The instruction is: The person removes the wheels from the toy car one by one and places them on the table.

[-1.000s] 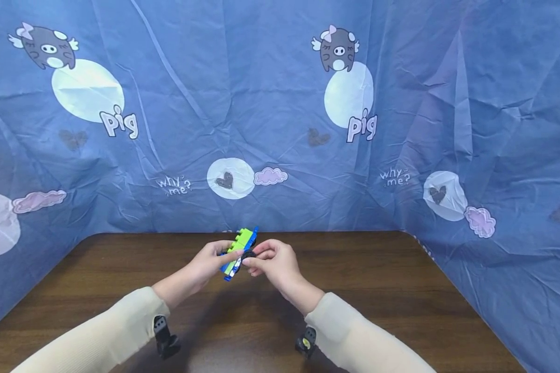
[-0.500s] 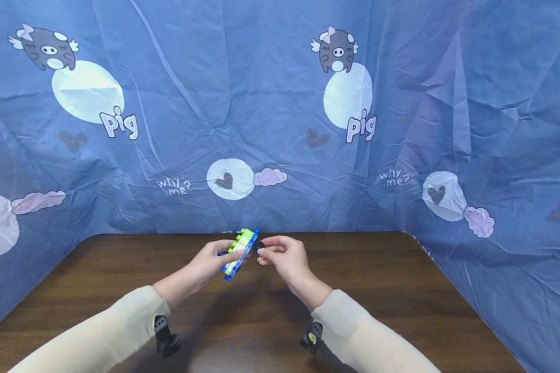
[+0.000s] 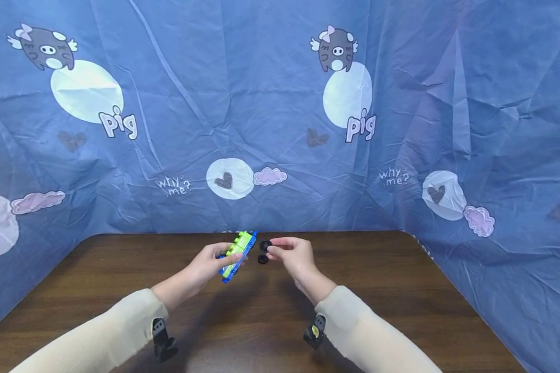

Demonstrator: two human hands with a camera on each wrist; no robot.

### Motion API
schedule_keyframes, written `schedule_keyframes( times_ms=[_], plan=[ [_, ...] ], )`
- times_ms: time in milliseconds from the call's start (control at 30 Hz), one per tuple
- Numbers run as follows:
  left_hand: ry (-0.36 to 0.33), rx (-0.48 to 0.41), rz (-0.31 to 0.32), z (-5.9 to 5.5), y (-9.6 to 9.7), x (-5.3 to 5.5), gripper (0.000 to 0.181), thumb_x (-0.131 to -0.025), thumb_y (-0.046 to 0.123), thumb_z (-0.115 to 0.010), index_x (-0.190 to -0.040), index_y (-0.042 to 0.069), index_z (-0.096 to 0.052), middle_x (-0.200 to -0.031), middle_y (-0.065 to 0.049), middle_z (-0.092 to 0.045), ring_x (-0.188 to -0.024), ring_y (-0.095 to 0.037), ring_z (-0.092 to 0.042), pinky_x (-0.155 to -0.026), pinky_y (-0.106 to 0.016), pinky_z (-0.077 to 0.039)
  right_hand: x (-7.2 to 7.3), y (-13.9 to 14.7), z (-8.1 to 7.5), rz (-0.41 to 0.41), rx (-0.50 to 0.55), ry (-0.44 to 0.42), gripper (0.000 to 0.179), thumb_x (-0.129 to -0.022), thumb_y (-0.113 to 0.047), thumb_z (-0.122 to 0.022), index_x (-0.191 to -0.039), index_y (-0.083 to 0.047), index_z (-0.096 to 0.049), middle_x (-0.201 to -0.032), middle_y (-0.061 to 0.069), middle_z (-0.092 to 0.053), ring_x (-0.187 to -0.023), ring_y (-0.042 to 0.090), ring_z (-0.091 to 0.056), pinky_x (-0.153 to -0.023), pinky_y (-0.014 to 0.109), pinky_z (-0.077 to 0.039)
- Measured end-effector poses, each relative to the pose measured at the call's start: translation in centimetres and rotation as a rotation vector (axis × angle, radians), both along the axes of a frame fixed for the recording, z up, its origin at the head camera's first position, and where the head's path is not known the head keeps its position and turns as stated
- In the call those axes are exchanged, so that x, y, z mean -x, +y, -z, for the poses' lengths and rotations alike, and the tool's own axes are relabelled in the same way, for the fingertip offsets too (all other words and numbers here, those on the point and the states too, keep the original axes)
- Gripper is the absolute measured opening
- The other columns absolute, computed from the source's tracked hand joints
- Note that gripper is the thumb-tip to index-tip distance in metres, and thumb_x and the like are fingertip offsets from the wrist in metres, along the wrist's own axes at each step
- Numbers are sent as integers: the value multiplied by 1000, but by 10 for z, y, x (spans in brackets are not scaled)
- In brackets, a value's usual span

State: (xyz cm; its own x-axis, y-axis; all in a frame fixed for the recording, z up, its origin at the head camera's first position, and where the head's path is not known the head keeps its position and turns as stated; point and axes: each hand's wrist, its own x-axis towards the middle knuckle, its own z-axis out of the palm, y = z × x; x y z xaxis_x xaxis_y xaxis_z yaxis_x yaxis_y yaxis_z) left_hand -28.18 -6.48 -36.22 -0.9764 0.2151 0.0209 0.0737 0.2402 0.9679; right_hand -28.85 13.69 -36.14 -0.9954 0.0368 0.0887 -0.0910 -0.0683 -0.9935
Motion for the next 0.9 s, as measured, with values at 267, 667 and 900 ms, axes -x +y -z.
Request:
schedule_keyframes(
  times_ms=[267,667,900],
  plan=[
    [-19,51,-9,2,-3,-3,40,-93,21,-65,-124,-3,-60,-103,-11,-69,-82,-13,-62,-74,-28,-50,16,12,12,12,29,-124,28,-84,10,-66,-110,17,-63,-85,12,-71,-65,13,-70,-70,26,-58],
    [-37,51,-14,7,-5,-3,40,-93,20,-65,-124,-3,-60,-107,-12,-68,-86,-15,-61,-75,-29,-51,46,23,31,17,-36,-289,30,-84,10,-65,-113,15,-61,-83,15,-72,-64,14,-69,-65,25,-58],
    [-36,70,-4,7,-2,-8,42,-93,21,-66,-126,-4,-59,-110,-12,-67,-84,-14,-60,-74,-29,-51,65,24,44,30,-78,-362,27,-83,14,-64,-110,18,-61,-85,22,-71,-57,14,-66,-60,25,-57]
  ],
)
